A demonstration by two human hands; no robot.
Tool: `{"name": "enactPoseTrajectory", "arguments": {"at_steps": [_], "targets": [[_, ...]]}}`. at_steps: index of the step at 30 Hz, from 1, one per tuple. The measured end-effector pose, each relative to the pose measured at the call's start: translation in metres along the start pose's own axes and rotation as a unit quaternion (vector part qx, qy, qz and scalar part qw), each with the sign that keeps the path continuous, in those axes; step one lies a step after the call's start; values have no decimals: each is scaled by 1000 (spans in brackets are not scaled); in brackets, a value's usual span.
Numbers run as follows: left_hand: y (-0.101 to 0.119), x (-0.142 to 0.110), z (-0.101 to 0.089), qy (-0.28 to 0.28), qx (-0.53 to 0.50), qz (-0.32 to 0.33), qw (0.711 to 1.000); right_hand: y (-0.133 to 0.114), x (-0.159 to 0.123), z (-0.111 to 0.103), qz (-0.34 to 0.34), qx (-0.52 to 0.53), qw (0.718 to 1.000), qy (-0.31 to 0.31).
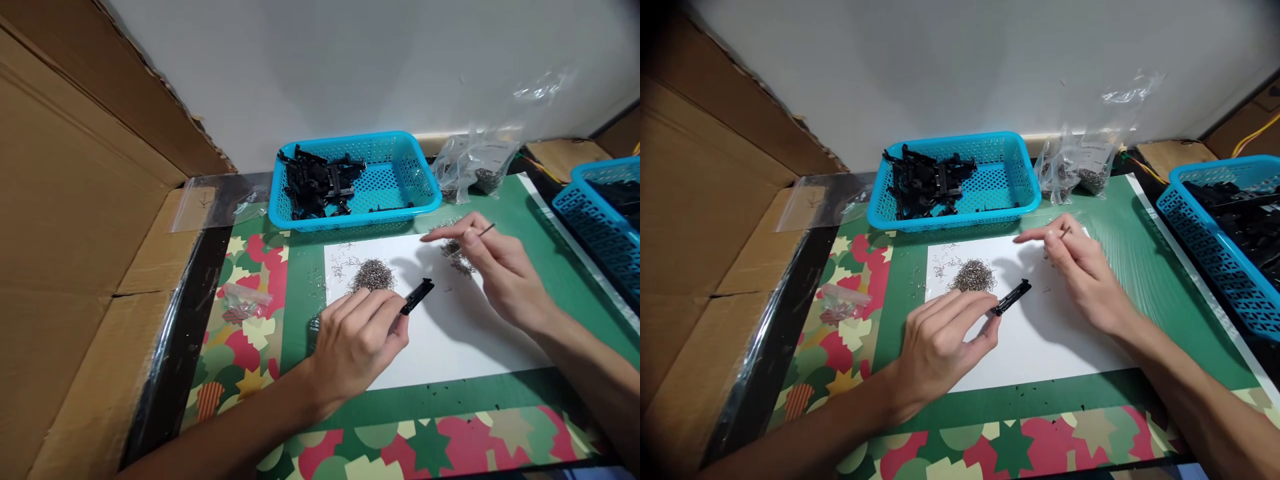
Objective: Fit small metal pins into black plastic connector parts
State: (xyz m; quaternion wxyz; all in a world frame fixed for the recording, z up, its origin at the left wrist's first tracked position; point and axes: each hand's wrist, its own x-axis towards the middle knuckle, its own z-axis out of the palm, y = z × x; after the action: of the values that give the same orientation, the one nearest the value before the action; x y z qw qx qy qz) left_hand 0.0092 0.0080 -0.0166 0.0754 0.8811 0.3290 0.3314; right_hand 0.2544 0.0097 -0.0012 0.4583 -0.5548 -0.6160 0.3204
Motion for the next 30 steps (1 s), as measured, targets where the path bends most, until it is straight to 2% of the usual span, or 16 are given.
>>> {"name": "enactPoseTrajectory", "arguments": {"at_steps": [4,8,14,22,30], "targets": [[0,-2,1,9,4,16,1000,-10,-7,1,2,-3,995,-98],[-1,-2,0,-10,10,28,1000,-17,-10,13,1,5,990,-141],[-1,-2,0,-12,24,34,999,-22,-11,27,-34,-27,985,-169],[0,0,0,-12,32,44,998,-22,-11,27,-61,-67,980,-176],[0,-1,2,-5,23,44,999,-22,-15,28,-140,-110,969,-169]]}}
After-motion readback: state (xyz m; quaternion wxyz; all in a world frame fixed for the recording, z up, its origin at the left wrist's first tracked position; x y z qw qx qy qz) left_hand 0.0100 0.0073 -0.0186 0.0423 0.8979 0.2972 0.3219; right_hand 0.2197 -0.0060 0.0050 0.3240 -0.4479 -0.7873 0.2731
